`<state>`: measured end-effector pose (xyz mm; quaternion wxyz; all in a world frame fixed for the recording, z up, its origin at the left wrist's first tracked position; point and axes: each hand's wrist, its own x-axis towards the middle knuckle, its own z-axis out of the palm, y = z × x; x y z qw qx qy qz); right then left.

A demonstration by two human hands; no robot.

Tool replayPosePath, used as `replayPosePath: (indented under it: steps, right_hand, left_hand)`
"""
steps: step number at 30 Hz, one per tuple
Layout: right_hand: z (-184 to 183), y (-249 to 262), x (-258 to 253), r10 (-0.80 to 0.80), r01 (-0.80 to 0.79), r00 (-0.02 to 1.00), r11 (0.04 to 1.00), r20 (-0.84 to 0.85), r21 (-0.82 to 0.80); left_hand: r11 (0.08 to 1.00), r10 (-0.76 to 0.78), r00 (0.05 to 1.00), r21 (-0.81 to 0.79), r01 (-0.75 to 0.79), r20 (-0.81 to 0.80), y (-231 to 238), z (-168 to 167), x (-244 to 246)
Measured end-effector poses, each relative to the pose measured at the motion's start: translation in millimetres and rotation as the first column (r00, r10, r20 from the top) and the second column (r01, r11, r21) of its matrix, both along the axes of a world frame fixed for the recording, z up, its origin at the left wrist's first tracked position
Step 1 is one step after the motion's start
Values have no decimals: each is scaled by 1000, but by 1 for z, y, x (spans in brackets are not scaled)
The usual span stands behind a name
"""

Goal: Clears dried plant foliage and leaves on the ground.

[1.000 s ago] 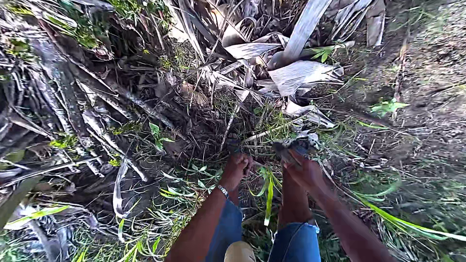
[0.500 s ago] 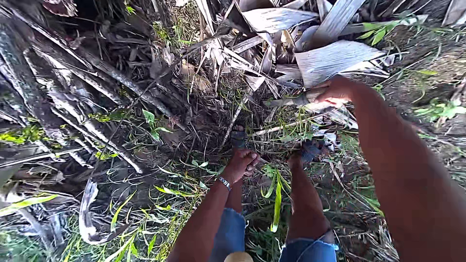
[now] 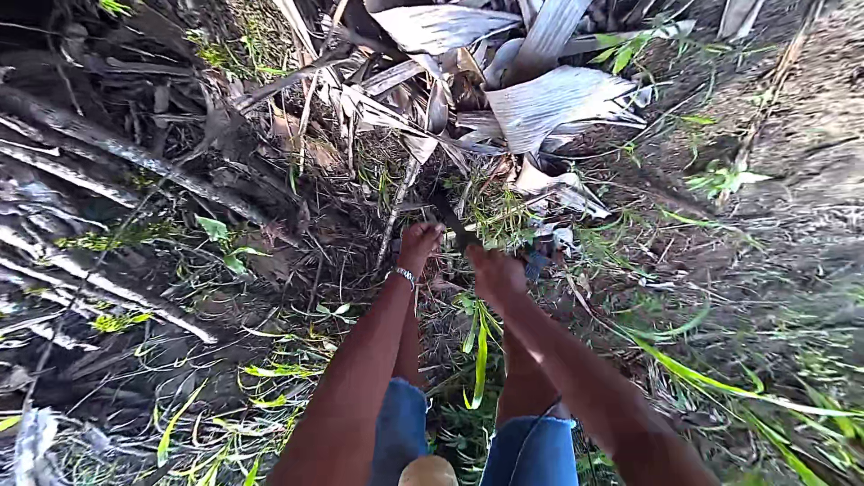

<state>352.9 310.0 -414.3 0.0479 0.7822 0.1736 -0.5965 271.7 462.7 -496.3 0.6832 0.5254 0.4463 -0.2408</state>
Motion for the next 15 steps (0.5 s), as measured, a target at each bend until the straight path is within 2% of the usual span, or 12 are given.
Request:
replayPosePath:
  steps: [2,4,7,12,15]
  right_hand:
    - [-2,0,-28,8,-8,1000,1000,17,13]
    - [-5,0,-46,5,-5,1000,1000,17,24]
    - [-4,4,-52,-3,3,1000,1000,-8,1]
    - [-5,6,-50,-4,3,999,1000,42,24]
    - [-3,8,-46,-4,4,999,1000,33,20]
  left_hand:
    - [992,-66,996,100,71,-55,2,-15,14]
    - [980,-126,981,133,146,-146,5,-28,27]
    - [963,-158,976,194,185,-151,5,-43,30]
    - [953,-147,984,251,167,-97,8,-52,28]
    - [964,-76,996,250,87,-56,7,-53,25]
